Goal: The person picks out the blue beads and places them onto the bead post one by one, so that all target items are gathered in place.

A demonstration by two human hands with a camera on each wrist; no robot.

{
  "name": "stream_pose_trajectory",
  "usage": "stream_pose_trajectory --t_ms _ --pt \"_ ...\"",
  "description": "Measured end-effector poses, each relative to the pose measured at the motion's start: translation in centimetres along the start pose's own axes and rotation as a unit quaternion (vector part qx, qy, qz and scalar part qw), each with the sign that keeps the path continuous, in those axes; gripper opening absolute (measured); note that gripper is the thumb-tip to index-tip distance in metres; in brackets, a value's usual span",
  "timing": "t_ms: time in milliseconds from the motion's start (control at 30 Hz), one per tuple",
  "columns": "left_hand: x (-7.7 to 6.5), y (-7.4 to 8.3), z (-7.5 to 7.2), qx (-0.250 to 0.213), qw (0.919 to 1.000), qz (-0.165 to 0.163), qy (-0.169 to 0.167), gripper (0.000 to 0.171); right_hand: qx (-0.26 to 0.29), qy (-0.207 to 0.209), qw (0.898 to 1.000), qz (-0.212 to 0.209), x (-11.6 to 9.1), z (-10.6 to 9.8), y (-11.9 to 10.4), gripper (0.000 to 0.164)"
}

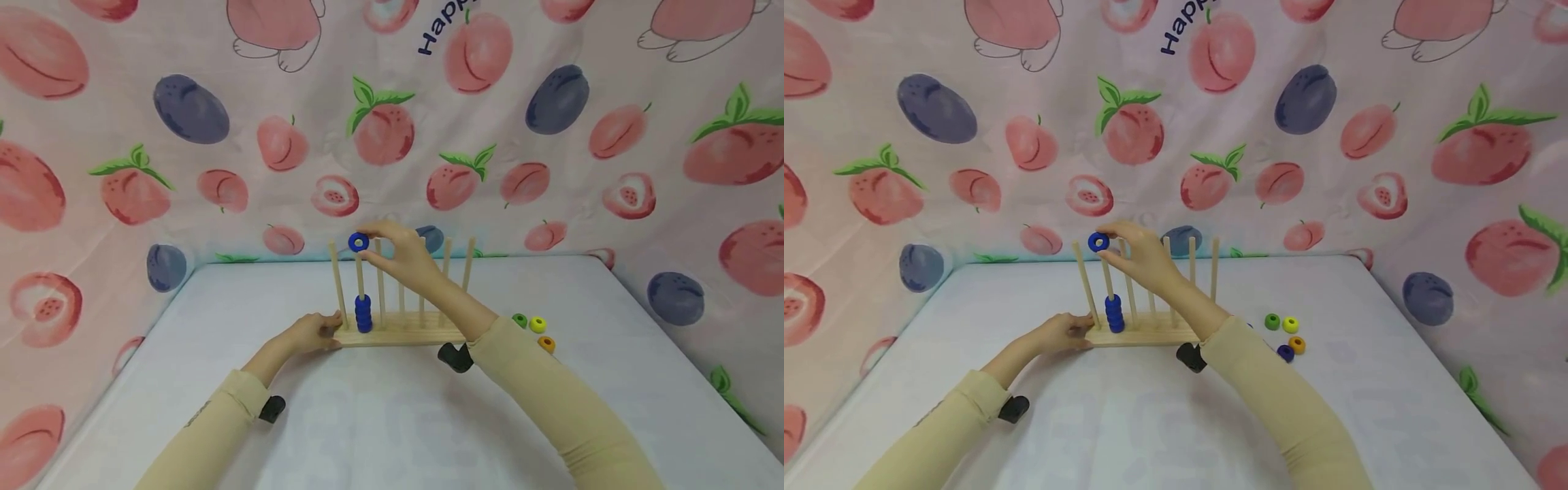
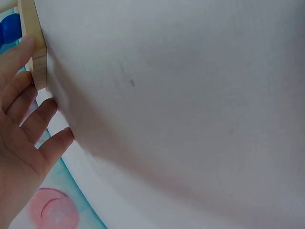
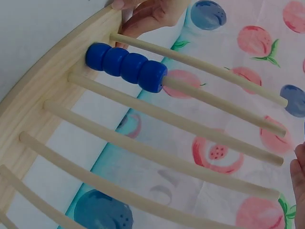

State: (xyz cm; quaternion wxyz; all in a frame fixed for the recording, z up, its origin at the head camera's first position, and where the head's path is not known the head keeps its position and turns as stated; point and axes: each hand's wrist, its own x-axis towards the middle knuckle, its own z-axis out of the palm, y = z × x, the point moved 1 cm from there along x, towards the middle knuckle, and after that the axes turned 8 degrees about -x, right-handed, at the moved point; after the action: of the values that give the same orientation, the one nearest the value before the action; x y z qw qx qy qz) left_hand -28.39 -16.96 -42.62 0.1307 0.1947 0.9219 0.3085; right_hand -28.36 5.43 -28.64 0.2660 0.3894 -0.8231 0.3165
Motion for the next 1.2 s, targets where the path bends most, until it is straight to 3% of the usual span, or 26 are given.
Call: stream_pose_trajectory --t_ms 267,733,867,1200 --pt "0.0 -0.2 -0.2 -0.006 1.0000 -0.003 0.000 0.055 -0.006 -0.006 1.000 0.013 1.0 0.4 -0.2 0.036" --pt "0.0 -0.3 -0.2 -0.007 0.9999 0.005 -0.006 0.054 0.024 -0.052 0.989 0.139 2.4 0.8 0.5 0.034" --pt "0.1 -0.3 -0.2 -0.008 1.0000 0.001 -0.002 0.055 0.036 -0.071 0.986 0.144 2.6 0.6 0.3 0.034" --pt "0.0 0.0 -0.1 -0.005 0.9999 0.011 -0.005 0.053 0.006 -0.107 0.986 0.131 2.4 0.6 0.4 0.034"
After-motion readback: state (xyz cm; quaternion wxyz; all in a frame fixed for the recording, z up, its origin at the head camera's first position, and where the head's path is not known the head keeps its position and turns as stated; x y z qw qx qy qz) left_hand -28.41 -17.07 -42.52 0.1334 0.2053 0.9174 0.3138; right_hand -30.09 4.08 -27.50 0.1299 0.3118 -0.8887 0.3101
